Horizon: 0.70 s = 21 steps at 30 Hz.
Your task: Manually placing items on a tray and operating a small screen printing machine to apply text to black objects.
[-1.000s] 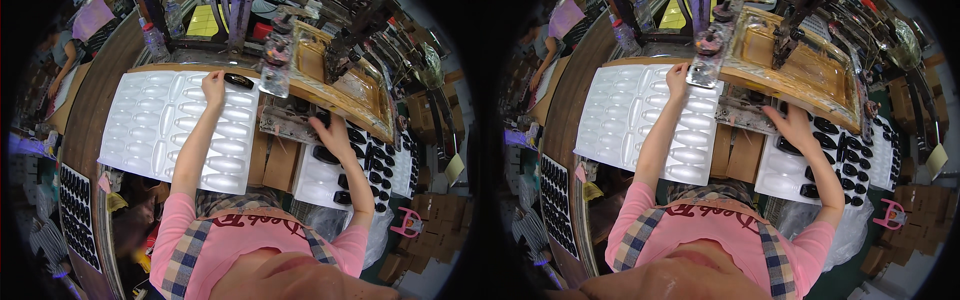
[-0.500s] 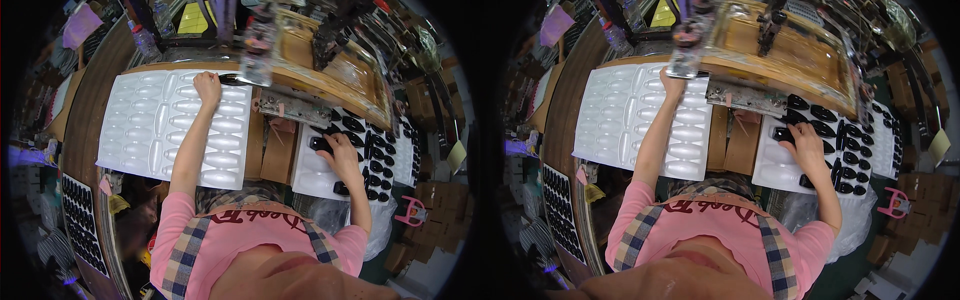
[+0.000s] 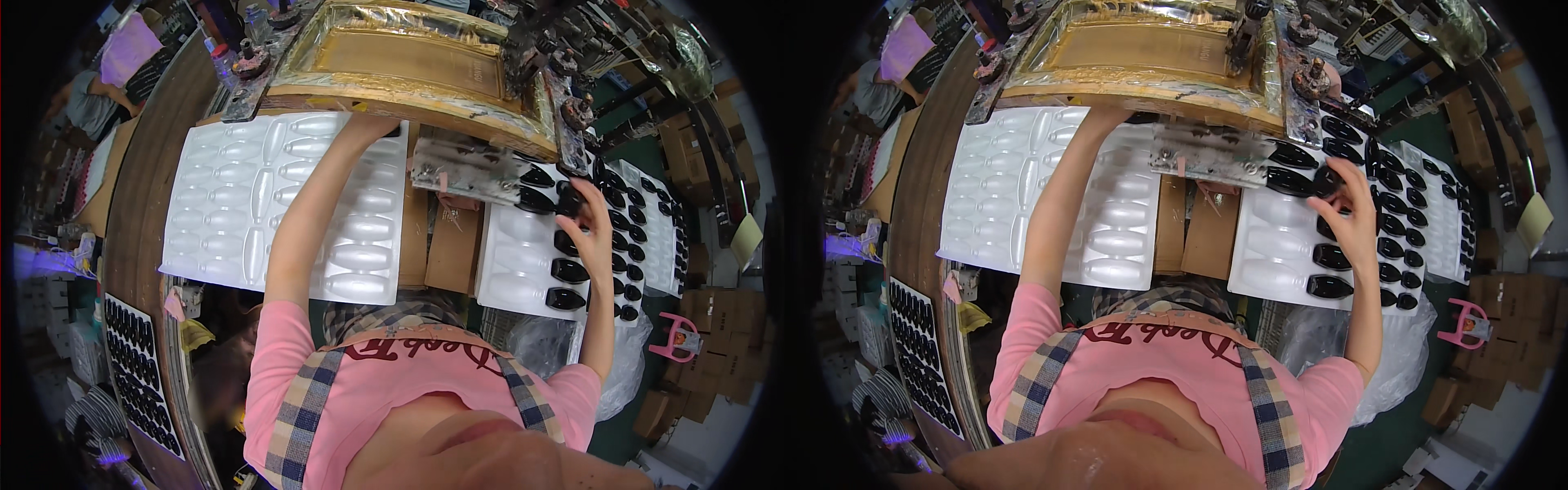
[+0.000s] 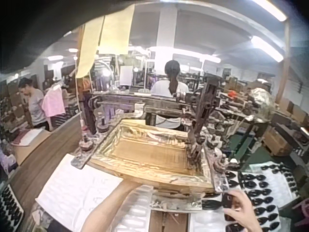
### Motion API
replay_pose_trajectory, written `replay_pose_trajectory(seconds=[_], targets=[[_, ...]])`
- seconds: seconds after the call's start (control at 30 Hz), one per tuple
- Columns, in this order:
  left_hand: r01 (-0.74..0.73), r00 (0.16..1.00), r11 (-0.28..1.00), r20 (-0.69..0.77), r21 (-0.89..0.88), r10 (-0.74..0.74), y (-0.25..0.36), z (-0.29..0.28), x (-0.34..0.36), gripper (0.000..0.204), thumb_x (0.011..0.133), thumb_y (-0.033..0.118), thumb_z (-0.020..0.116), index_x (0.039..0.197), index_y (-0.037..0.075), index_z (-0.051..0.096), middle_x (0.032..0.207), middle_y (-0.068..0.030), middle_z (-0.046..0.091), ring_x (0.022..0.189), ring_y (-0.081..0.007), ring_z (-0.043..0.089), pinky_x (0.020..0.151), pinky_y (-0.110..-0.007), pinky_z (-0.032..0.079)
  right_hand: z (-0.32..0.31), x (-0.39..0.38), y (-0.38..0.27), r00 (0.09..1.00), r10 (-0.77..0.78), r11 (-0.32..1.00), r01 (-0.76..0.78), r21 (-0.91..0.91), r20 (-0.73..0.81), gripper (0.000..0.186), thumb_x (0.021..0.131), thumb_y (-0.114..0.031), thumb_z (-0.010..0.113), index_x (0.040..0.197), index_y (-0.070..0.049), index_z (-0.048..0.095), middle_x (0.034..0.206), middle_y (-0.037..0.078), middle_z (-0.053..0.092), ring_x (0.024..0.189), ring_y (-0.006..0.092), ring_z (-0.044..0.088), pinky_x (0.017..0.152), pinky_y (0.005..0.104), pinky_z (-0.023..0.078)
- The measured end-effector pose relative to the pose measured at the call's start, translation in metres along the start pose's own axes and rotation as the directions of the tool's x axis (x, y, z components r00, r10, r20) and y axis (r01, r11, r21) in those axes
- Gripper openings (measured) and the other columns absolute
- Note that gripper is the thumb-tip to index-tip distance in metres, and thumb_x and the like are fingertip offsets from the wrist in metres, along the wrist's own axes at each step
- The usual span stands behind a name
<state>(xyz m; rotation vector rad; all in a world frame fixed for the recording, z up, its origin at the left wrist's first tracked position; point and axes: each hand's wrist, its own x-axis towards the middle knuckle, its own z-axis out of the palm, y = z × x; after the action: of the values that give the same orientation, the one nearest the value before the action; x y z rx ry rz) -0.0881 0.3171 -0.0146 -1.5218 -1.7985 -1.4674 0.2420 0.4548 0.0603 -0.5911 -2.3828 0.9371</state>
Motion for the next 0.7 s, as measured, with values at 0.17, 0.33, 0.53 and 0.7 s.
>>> replay_pose_trajectory(seconds=[0.17,0.33,0.53,0.7], targets=[[0.000,0.991,0.989,0.135,-0.150,0.020,0.008,0.011,0.040,0.027,0.079,0.018,0.058,0.101,0.003,0.055,0.092,-0.0070,0.060,0.083,-0.0197,0.055,0.075,-0.031,0.043,0.026,0.032,0.022,0.999,-0.030,1.000,0.030,0.000,0.015,0.040,0.070,-0.017,0.069,0.103,0.000,0.054,0.100,0.007,0.054,0.072,0.0125,0.049,0.066,0.0240,0.042],[0.321,0.942,0.864,0.221,-0.388,-0.251,0.011,-0.005,0.053,0.026,0.079,0.017,0.059,0.102,0.003,0.057,0.091,-0.0047,0.060,0.079,-0.0132,0.055,0.072,-0.026,0.044,0.062,0.071,-0.006,0.982,-0.025,1.000,0.025,0.004,0.185,0.048,0.072,-0.025,0.068,0.107,0.001,0.050,0.101,0.010,0.055,0.089,0.0168,0.049,0.078,0.0272,0.039],[0.451,0.811,0.550,0.067,-0.703,-0.581,-0.025,-0.051,0.017,0.023,0.079,0.009,0.060,0.100,0.000,0.058,0.087,-0.0057,0.061,0.076,-0.0089,0.056,0.067,-0.022,0.046,0.098,0.082,-0.029,0.959,-0.097,0.989,0.123,-0.083,0.266,0.051,0.074,-0.035,0.065,0.108,0.001,0.051,0.098,0.013,0.057,0.090,0.0220,0.053,0.078,0.0296,0.040],[0.563,0.735,0.681,-0.093,-0.468,-0.671,-0.061,-0.052,-0.058,0.019,0.077,0.007,0.063,0.092,-0.002,0.055,0.073,-0.0051,0.059,0.063,-0.0083,0.055,0.058,-0.019,0.045,0.090,0.072,-0.024,0.960,-0.168,0.982,0.183,-0.050,0.223,0.042,0.079,-0.030,0.059,0.106,0.002,0.051,0.095,0.014,0.058,0.088,0.0224,0.053,0.078,0.0292,0.039]])
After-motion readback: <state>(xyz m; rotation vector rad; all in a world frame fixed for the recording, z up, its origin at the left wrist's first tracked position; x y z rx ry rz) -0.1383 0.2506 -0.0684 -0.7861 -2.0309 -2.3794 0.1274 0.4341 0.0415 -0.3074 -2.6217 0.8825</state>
